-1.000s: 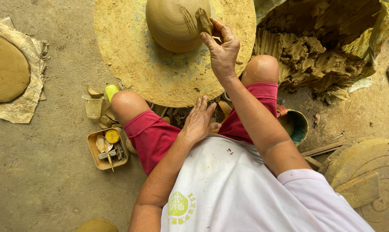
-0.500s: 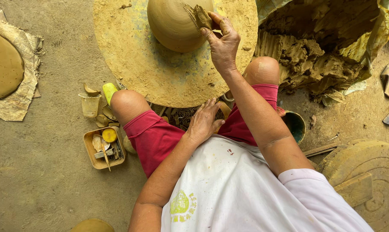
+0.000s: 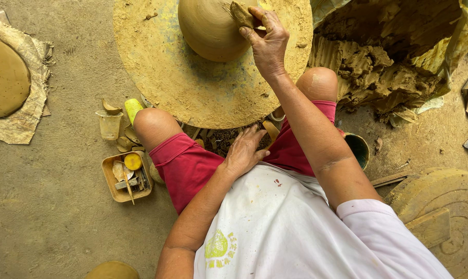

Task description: The person shapes and decorates a clay vessel on a pottery wheel by hand and using a small wooden tool to score the surface.

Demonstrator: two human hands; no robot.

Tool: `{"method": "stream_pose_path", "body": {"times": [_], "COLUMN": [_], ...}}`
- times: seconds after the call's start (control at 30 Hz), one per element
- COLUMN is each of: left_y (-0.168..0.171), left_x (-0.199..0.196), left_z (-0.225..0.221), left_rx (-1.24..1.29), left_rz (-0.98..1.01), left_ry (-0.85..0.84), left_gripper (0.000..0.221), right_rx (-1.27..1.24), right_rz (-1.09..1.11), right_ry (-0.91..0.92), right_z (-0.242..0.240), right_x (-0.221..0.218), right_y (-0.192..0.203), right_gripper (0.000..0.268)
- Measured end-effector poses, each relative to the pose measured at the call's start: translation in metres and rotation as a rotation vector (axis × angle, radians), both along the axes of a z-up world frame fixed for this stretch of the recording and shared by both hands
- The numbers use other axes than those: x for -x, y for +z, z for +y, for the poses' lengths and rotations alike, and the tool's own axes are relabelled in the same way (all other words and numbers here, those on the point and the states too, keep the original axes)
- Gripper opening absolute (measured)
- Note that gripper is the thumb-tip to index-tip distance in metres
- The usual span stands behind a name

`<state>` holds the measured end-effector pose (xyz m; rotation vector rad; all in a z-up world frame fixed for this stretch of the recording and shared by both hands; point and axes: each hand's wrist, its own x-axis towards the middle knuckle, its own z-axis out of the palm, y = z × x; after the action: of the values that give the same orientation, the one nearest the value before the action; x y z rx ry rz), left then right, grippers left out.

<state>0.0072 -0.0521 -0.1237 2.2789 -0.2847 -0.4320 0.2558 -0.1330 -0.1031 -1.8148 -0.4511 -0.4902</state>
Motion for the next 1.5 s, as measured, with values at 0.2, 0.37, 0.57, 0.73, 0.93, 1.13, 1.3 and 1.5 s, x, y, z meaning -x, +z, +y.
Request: {"method": "stream_pose_path", "body": {"times": [0.2,0.37,0.57,0.73,0.93,1.13,1.3,1.5], "left_y": [0.004,0.009,0.008,0.007,0.007,0.004,-0.008,-0.023], "left_x": [0.006,0.008,0.007,0.008,0.002,0.003,0.002,0.0], "left_z": [0.009,0.013,0.012,0.017,0.028,0.031,0.029,0.024], "left_rx": [0.021,0.016,0.016,0.064,0.028,0.013,-0.251,-0.464], "left_rz": [-0.001,-0.021,-0.032,-0.119,-0.161,-0.269,-0.347,-0.331], "left_ry": [0.023,0.056,0.053,0.141,0.321,0.355,0.341,0.253], "left_gripper": [0.072,0.073,0.072,0.063,0.054,0.053,0.061,0.065], "right_rx": [0.018,0.2,0.235,0.176,0.135,0.191,0.2,0.217], "right_rz": [0.064,0.078,0.162,0.111,0.144,0.119,0.117,0.134], "right_ry": [-0.016,0.017,0.08,0.099,0.069,0.073,0.086,0.131], "right_z": [0.0,-0.015,-0.027,-0.021,-0.02,-0.021,-0.022,-0.019], "right_x": [-0.008,-0.026,-0.039,-0.035,-0.036,-0.039,-0.039,-0.039], "right_y": [-0.005,-0.001,0.007,0.008,0.004,0.004,0.007,0.022], "right_gripper": [0.036,0.032,0.026,0.024,0.024,0.024,0.02,0.022]}}
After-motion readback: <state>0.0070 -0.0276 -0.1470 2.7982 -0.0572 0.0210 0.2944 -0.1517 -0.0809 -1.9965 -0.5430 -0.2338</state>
